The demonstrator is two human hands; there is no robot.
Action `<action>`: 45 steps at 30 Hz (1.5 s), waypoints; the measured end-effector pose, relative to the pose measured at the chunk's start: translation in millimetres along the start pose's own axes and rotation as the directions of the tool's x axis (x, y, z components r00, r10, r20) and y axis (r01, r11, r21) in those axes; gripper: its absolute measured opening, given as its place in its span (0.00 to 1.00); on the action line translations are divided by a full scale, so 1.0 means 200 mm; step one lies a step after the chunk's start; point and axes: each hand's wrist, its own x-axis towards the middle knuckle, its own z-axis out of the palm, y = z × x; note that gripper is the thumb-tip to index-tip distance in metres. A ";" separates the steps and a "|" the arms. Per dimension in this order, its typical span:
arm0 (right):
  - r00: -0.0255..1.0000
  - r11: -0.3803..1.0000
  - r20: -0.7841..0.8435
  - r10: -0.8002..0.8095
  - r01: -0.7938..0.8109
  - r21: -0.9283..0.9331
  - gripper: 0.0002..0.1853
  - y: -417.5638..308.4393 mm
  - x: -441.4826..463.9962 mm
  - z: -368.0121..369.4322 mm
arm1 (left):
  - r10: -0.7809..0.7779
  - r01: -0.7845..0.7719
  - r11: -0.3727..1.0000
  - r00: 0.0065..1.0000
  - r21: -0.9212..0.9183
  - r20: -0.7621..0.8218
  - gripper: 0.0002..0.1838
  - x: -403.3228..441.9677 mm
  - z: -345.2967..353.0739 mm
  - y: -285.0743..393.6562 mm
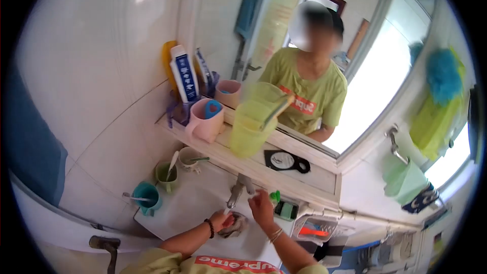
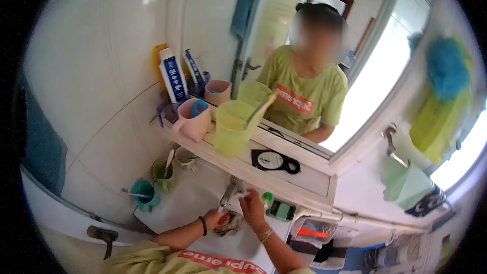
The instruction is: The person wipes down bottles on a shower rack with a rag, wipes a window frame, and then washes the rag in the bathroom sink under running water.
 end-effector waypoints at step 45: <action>0.565 0.838 0.792 0.231 0.297 -0.457 0.21 0.32 -0.06 0.56 | 0.130 -0.059 0.887 0.983 -0.457 0.126 0.21 0.00 0.06 -0.04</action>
